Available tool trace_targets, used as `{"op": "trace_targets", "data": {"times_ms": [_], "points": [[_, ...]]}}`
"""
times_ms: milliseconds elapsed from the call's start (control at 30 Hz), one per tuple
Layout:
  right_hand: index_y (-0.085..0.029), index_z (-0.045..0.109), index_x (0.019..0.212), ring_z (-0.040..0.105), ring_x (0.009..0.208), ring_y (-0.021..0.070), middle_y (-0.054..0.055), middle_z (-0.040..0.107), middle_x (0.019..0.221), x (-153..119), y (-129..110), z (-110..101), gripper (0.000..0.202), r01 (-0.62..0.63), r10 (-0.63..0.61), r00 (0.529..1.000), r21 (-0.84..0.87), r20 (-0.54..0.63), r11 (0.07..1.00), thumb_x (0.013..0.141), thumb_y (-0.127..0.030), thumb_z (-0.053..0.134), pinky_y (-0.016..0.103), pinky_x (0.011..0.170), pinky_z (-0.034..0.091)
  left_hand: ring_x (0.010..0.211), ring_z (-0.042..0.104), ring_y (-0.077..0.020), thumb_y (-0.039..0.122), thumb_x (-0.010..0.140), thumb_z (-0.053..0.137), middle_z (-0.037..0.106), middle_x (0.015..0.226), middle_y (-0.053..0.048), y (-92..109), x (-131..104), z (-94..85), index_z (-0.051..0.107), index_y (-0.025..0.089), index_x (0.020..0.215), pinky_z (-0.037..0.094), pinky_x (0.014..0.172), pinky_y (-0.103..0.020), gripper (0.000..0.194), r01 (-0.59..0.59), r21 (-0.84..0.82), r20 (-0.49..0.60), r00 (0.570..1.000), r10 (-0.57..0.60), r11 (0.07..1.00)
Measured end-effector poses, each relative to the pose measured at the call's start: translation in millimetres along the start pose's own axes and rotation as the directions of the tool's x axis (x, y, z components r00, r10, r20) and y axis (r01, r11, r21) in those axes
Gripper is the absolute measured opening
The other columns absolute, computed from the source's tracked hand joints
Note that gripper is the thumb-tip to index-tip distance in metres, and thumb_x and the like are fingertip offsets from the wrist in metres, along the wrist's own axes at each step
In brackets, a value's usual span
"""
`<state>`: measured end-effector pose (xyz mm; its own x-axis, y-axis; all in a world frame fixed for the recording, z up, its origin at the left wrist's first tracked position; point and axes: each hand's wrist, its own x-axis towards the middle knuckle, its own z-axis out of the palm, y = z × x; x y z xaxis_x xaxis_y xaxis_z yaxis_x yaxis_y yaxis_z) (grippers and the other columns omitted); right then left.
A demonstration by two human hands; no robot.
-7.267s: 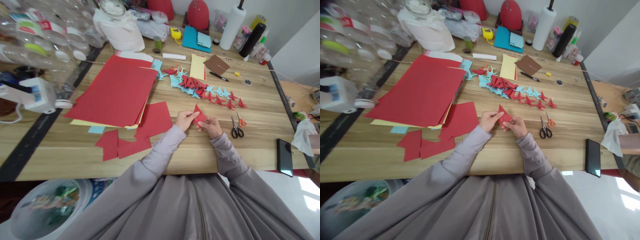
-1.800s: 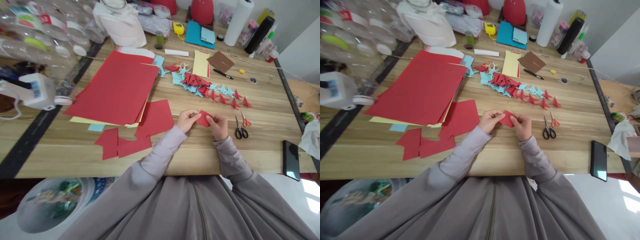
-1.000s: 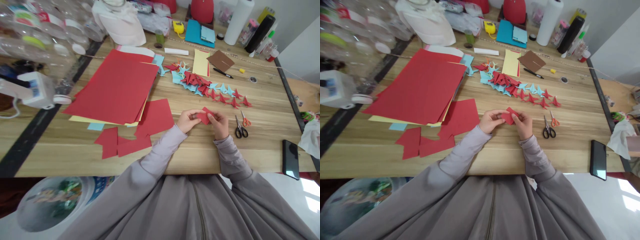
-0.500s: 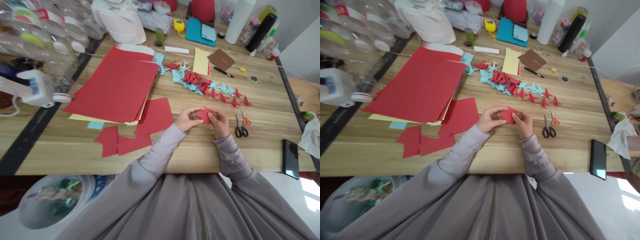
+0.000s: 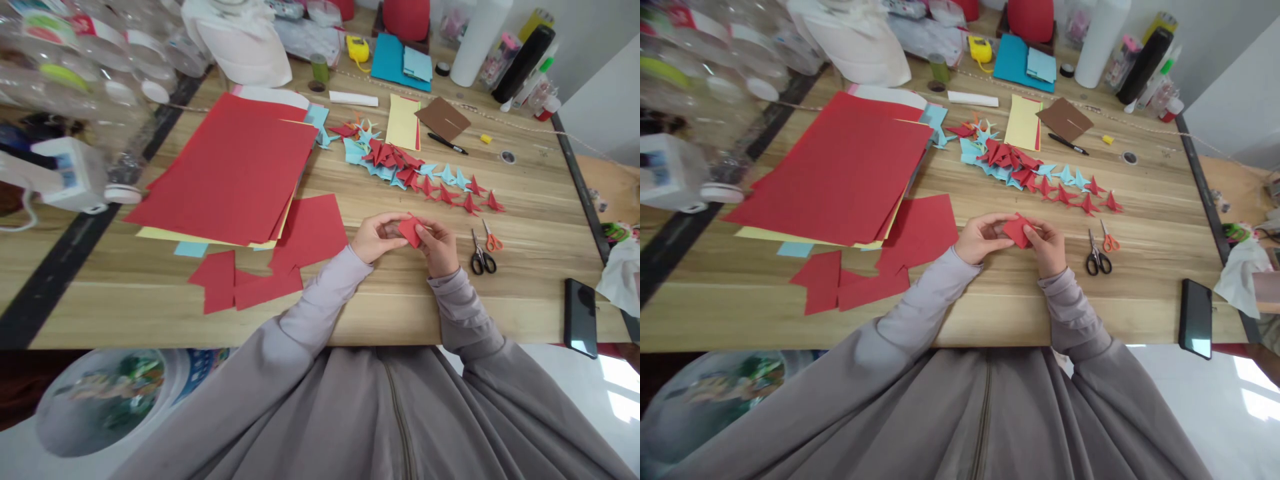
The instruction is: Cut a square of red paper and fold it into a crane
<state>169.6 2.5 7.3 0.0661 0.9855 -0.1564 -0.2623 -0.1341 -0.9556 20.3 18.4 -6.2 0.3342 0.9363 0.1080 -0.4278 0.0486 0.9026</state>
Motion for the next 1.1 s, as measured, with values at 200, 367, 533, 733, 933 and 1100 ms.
{"op": "trace_targets", "data": {"times_ms": [200, 367, 533, 733, 933, 1100], "points": [[-0.020, 0.064, 0.089, 0.059, 0.049, 0.0115, -0.002, 0.069, 0.063, -0.8, 0.3, 1.1, 0.037, 0.074, -0.073, 0.997, -0.034, 0.025, 0.997, 0.061, -0.040, 0.076, 0.026, 0.050, 0.051, 0.091, 0.064, -0.0204, 0.012, 0.055, 0.071, 0.068, 0.104, -0.008, -1.8, 1.4, 0.1, 0.067, 0.016, 0.098, 0.051, 0.080, -0.032, 0.043, -0.034, 0.062, -0.055, 0.998, 0.038, 0.997], [-0.022, 0.065, 0.090, 0.059, 0.049, 0.0111, -0.003, 0.067, 0.061, -0.6, 1.4, -0.2, 0.033, 0.106, -0.102, 0.993, -0.076, 0.065, 0.991, 0.066, -0.043, 0.073, 0.026, 0.051, 0.050, 0.089, 0.064, -0.0201, 0.015, 0.059, 0.068, 0.070, 0.097, -0.006, -1.2, 2.2, 1.5, 0.069, 0.016, 0.092, 0.050, 0.082, -0.033, 0.033, -0.068, 0.166, -0.094, 0.992, 0.084, 0.984], [-0.021, 0.066, 0.090, 0.058, 0.049, 0.0103, -0.002, 0.068, 0.066, -1.1, 1.8, -0.2, 0.033, 0.132, -0.124, 0.989, -0.109, 0.082, 0.985, 0.068, -0.045, 0.070, 0.026, 0.051, 0.050, 0.096, 0.063, -0.0217, 0.023, 0.060, 0.073, 0.071, 0.098, -0.008, 0.1, 2.6, 2.4, 0.070, 0.016, 0.087, 0.048, 0.088, -0.036, 0.028, -0.077, 0.216, -0.143, 0.984, 0.110, 0.973], [-0.021, 0.066, 0.093, 0.060, 0.054, 0.0117, 0.000, 0.068, 0.070, -2.5, 0.8, 0.5, 0.031, 0.165, -0.147, 0.977, -0.115, 0.154, 0.980, 0.072, -0.043, 0.067, 0.028, 0.056, 0.051, 0.096, 0.064, -0.0219, 0.024, 0.064, 0.072, 0.071, 0.097, -0.009, -1.1, 2.2, 2.1, 0.071, 0.017, 0.084, 0.048, 0.090, -0.037, 0.021, -0.072, 0.269, -0.217, 0.967, 0.133, 0.960], [-0.023, 0.060, 0.101, 0.065, 0.079, 0.0173, 0.004, 0.070, 0.093, -6.6, -1.6, 2.5, 0.040, 0.206, -0.174, 0.955, -0.115, 0.239, 0.972, 0.066, -0.037, 0.073, 0.034, 0.073, 0.054, 0.089, 0.066, -0.0212, 0.020, 0.062, 0.072, 0.072, 0.092, -0.008, -2.5, 2.1, 1.2, 0.073, 0.017, 0.080, 0.051, 0.083, -0.036, 0.019, -0.075, 0.337, -0.249, 0.954, 0.166, 0.939], [-0.024, 0.058, 0.095, 0.063, 0.078, 0.0166, 0.003, 0.068, 0.091, -5.5, 1.0, 1.3, 0.037, 0.255, -0.223, 0.945, -0.110, 0.240, 0.961, 0.064, -0.035, 0.074, 0.031, 0.070, 0.053, 0.087, 0.066, -0.0204, 0.021, 0.062, 0.071, 0.073, 0.088, -0.007, -3.5, 1.5, 1.4, 0.073, 0.017, 0.078, 0.052, 0.083, -0.035, 0.016, -0.063, 0.339, -0.257, 0.954, 0.157, 0.939]]}}
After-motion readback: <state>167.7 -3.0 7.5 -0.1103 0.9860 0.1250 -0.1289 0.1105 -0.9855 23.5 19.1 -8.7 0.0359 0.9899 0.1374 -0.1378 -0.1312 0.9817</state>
